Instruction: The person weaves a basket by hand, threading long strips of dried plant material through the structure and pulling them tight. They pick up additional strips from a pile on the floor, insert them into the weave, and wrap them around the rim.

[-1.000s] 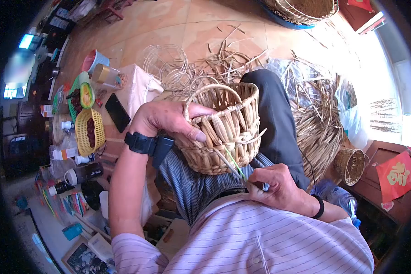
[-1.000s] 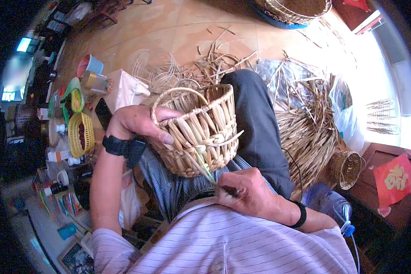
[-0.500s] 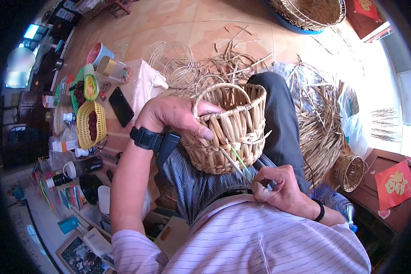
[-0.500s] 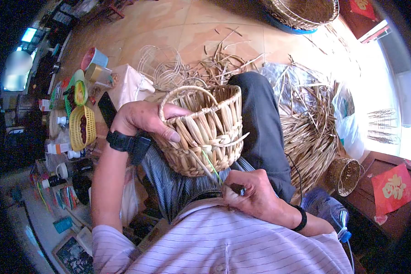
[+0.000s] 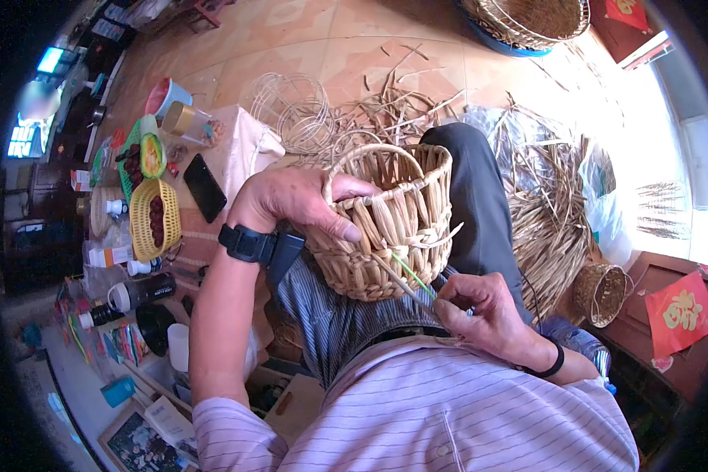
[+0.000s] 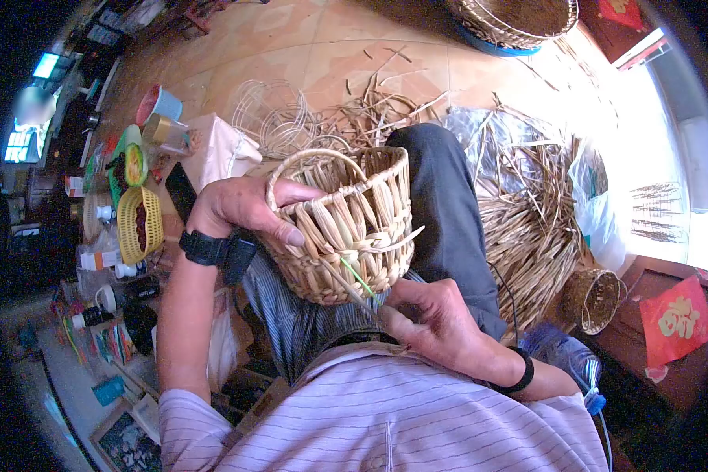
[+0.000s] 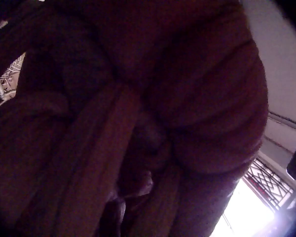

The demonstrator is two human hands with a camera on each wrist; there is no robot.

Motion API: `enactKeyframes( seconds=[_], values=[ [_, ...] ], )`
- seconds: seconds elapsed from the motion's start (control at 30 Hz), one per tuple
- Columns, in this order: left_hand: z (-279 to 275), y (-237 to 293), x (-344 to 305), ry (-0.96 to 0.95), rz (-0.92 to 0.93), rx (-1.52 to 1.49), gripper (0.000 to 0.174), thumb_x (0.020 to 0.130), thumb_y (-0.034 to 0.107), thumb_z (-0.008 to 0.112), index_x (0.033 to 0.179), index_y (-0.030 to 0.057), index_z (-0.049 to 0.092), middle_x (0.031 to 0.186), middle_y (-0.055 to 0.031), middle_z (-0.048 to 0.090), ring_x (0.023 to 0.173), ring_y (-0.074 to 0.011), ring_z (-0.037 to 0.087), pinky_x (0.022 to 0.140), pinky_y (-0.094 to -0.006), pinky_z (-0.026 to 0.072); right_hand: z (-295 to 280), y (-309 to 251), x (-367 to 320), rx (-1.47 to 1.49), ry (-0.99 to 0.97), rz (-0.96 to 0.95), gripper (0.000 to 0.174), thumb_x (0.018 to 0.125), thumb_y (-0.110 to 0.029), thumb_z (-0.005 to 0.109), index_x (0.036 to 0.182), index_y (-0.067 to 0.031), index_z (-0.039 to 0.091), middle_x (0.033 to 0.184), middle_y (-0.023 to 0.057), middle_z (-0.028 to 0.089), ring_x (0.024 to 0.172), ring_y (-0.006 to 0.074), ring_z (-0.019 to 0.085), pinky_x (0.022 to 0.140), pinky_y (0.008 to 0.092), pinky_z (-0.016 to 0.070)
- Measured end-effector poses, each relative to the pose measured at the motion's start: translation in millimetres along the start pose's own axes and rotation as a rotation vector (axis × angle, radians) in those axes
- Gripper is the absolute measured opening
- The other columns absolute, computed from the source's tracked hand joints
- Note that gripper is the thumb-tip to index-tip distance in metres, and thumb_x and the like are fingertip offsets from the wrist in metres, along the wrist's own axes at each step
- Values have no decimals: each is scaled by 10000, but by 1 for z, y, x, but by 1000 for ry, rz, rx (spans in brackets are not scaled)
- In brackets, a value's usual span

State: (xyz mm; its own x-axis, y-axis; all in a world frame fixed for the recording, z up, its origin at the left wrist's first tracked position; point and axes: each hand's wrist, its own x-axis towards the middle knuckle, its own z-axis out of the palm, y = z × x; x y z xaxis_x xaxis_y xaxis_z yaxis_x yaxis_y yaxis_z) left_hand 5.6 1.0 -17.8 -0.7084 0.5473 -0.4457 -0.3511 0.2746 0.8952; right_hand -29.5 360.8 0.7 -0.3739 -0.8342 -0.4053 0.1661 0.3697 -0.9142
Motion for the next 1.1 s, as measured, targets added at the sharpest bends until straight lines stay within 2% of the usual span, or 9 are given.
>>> enactKeyframes(
  seconds=[0.17,0.23,0.33,0.37,0.6,0.83,0.87,0.9,1.1],
  values=[
    [0,-1,4,-74,-29,-105,766,918,257,832,1536,-38,489,1481,-130,626,1365,-189,555,1184,-355,402,-29,-31,17,-31,12,61,124,974,-64,702,1019,48,729,780,-28,658,753,34,546,646,270,492],
    [2,-1,4,-62,-48,-130,776,903,283,843,1520,-45,505,1468,-125,633,1360,-189,558,1176,-352,410,-40,-26,26,-6,-8,133,147,956,-68,717,1046,48,727,778,51,703,710,89,609,663,311,523],
    [3,-3,3,-28,-57,-92,750,893,289,847,1496,-35,538,1441,-127,651,1334,-196,579,1155,-346,426,-21,-25,19,-251,-58,-160,122,929,-67,726,969,47,711,769,185,706,663,244,690,667,376,549],
    [3,-4,2,-18,-58,-82,727,888,280,849,1481,-25,560,1426,-134,661,1319,-203,594,1139,-343,436,-13,-27,18,-360,-76,-174,124,904,-70,732,881,29,662,763,264,659,692,388,703,661,451,564],
    [6,-5,4,-5,-46,-52,734,887,310,849,1466,-37,560,1404,-111,665,1299,-181,589,1128,-345,447,28,-6,53,-753,179,-478,59,876,-77,661,884,-43,613,762,187,649,686,409,696,580,482,552],
    [28,17,2,47,2,-58,619,869,246,846,1397,9,625,1335,-139,702,1240,-224,644,1094,-353,479,-74,-58,109,-841,376,-595,100,958,-74,664,1019,5,677,906,198,687,809,342,692,716,432,540],
    [34,22,0,176,83,223,573,863,272,832,1355,35,656,1298,-147,710,1200,-243,663,1076,-365,494,-81,-42,128,-741,211,-710,110,936,-149,633,921,-42,655,833,197,632,831,420,638,740,484,520],
    [35,25,3,144,80,248,565,849,299,825,1330,45,672,1259,-162,718,1157,-262,686,1038,-384,515,-88,-30,151,-817,-85,-482,114,925,-138,630,916,-27,655,868,204,642,863,417,629,770,482,516],
    [59,53,-9,457,-112,405,568,768,297,866,1196,-29,682,1004,-254,740,987,-381,740,884,-458,574,-105,16,240,-517,-1090,-395,565,1000,-382,694,1398,-3,564,1396,175,637,1229,262,615,1077,421,468]
  ],
)
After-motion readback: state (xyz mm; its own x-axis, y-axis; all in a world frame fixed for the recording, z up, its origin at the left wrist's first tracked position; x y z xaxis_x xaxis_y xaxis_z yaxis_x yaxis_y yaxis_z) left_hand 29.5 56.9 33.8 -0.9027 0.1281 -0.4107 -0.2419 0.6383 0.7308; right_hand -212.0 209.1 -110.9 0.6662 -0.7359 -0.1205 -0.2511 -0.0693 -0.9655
